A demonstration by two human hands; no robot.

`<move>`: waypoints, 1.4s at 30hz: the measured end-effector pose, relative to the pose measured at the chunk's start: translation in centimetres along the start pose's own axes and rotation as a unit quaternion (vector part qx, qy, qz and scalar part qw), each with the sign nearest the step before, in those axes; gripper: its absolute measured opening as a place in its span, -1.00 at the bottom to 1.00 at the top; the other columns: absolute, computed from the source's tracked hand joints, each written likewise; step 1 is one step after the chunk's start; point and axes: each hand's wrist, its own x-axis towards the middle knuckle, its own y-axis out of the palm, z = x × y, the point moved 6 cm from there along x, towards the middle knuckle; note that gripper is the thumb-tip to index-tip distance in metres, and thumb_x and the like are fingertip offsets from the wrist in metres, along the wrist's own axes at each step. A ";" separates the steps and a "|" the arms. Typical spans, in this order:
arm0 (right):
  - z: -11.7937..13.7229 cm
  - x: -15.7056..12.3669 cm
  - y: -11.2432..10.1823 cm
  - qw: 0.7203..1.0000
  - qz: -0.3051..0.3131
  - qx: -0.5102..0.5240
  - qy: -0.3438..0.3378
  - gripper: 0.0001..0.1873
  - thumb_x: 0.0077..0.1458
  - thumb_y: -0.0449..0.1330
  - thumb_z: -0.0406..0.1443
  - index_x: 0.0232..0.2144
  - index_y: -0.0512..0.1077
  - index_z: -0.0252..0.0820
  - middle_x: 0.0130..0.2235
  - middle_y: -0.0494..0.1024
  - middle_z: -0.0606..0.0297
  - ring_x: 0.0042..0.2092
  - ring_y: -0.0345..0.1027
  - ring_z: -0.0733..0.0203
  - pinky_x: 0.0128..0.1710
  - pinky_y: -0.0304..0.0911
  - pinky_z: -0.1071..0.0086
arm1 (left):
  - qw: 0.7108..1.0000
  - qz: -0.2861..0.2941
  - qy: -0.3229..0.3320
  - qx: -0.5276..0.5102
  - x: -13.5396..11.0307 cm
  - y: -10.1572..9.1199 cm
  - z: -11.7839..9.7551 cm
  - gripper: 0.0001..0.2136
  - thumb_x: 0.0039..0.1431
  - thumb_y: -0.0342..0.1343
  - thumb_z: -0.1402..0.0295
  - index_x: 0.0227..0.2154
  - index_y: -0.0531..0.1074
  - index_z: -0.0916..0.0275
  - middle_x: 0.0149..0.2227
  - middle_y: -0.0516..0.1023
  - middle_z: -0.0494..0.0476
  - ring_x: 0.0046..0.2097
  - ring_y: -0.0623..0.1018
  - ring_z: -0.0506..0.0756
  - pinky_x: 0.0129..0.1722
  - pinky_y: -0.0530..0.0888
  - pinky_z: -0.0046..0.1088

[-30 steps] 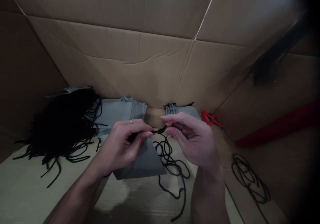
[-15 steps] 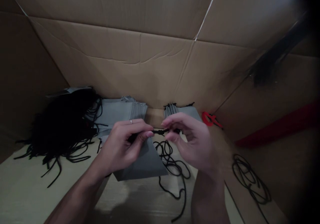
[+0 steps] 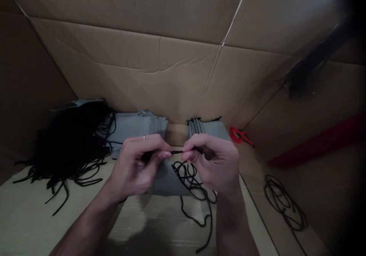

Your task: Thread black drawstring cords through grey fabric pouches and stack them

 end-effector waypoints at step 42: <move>1.0 0.1 0.4 0.997 -0.017 -0.069 -0.022 -0.79 0.33 0.26 -0.45 -0.38 0.49 -0.14 -0.37 0.62 0.43 -0.33 0.50 0.35 -0.30 0.34 0.46 | 0.992 -0.099 0.052 -0.064 -0.7 1.0 -0.7 -0.72 0.09 0.38 0.68 -0.20 0.61 0.23 -0.29 0.69 0.08 -0.30 0.65 0.04 -0.32 0.56 -0.43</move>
